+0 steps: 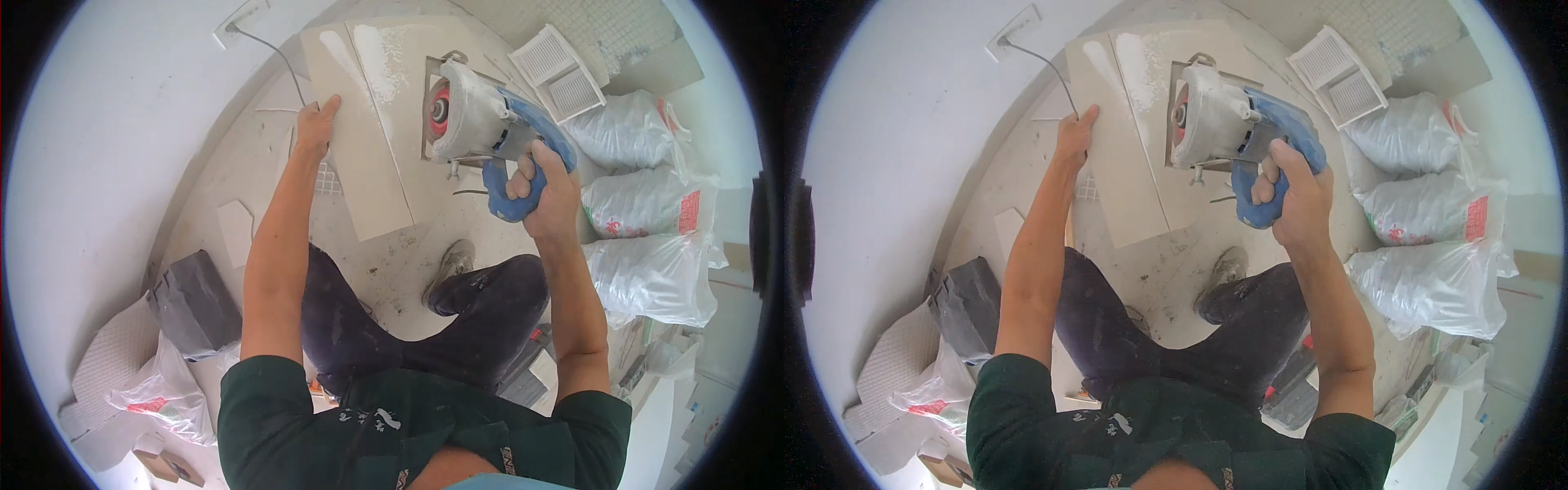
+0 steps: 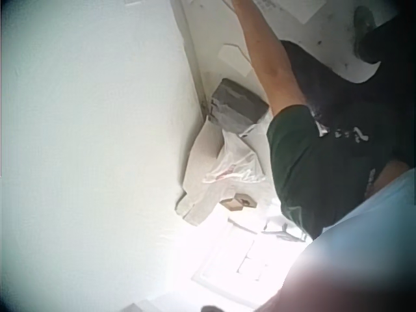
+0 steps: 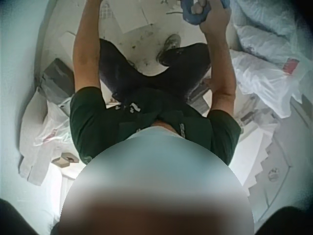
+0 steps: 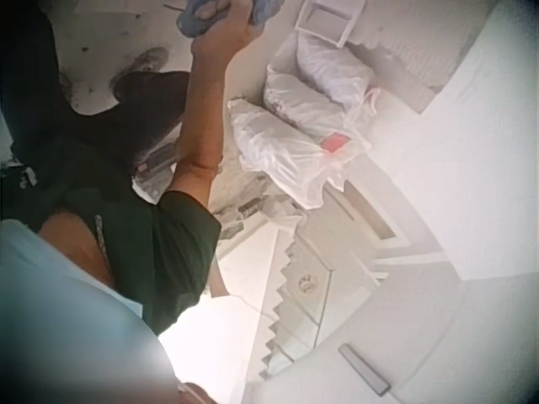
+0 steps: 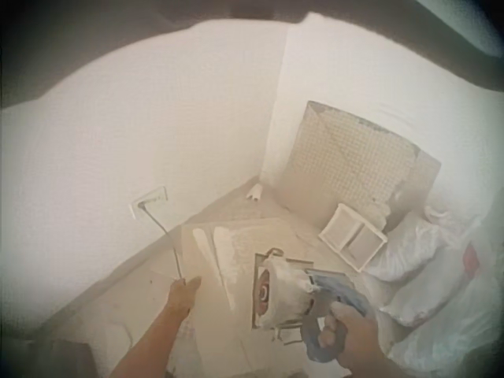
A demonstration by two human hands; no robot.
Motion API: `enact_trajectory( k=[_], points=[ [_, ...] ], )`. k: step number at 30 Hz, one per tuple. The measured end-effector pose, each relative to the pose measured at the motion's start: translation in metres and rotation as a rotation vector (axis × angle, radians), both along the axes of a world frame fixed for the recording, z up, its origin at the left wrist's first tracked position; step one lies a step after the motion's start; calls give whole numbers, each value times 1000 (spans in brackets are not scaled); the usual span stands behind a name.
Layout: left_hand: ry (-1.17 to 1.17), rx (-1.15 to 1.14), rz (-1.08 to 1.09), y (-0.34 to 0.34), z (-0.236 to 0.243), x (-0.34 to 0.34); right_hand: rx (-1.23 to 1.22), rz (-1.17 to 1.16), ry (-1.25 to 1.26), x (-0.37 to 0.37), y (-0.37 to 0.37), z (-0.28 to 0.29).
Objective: Measure a tile with a tape measure and cut it using a circular saw.
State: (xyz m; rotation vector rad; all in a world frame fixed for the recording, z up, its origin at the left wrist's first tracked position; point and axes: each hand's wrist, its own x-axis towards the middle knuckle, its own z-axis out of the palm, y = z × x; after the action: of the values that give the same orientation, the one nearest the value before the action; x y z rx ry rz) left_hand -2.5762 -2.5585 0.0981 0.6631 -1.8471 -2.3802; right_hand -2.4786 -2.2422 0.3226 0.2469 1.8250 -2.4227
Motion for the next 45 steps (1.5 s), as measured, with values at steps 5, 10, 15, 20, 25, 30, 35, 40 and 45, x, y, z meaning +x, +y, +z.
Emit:
enact_trajectory(
  k=[5, 10, 15, 20, 25, 30, 35, 40, 45],
  points=[
    [-77, 33, 26, -15, 19, 32, -53, 69, -38, -17, -5, -17],
    [-117, -20, 24, -24, 13, 39, -61, 152, -121, -39, -24, -40],
    [-127, -57, 4, -22, 9, 41, -37, 246, -159, -55, -45, -53],
    [-114, -44, 21, -19, 2, 45, -3, 285, -149, -74, -59, -64],
    [-46, 2, 30, -17, 4, 52, 28, 286, -158, -89, -69, -67],
    [-53, -30, 35, -15, 6, 52, 40, 295, -134, -97, -70, -69],
    [-49, -5, 34, -11, 4, 57, 31, 316, -132, -102, -73, -68],
    [-9, 42, 33, -7, 6, 60, 36, 326, -126, -108, -73, -75],
    [-64, 36, 45, -2, 23, 61, 44, 333, -81, -108, -72, -75]
  ],
)
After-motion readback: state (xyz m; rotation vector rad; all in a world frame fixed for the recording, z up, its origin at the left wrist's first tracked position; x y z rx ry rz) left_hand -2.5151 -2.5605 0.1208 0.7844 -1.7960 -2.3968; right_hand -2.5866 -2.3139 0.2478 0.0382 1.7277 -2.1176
